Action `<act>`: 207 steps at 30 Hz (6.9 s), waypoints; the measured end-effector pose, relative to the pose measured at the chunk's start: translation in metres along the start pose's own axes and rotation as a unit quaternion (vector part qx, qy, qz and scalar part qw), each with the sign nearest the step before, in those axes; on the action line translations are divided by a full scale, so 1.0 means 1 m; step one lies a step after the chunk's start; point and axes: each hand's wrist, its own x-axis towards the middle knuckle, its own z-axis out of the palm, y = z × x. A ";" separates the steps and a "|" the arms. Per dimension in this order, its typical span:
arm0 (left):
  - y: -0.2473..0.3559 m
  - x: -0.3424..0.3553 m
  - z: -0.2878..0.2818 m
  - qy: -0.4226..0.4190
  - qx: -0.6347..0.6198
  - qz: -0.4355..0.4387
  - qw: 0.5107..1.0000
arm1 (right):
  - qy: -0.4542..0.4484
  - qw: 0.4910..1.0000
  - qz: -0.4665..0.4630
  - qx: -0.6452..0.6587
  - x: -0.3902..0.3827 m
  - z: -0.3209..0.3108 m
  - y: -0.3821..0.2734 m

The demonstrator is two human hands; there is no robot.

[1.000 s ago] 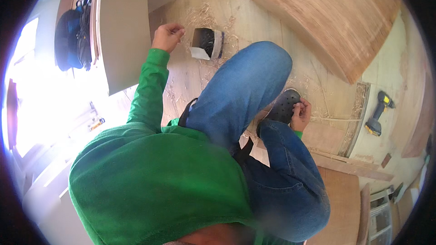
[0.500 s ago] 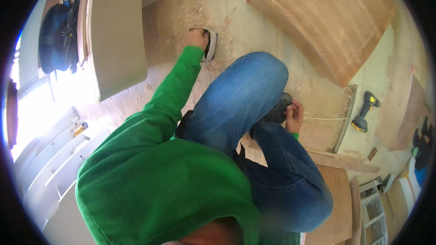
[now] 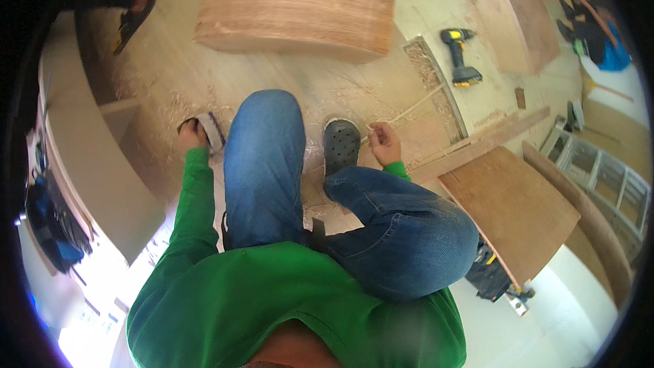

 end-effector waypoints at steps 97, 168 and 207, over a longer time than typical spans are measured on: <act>0.534 0.065 0.027 -0.229 -0.016 0.207 0.951 | 0.382 0.887 -0.155 0.210 -0.132 -0.085 -0.423; 0.461 0.040 -0.026 -0.542 -0.651 -0.173 0.502 | 0.091 0.974 0.109 0.178 -0.045 0.002 -0.305; 0.467 0.005 0.004 -0.543 -0.680 -0.295 0.395 | 0.079 0.992 0.049 -0.090 -0.025 0.002 -0.270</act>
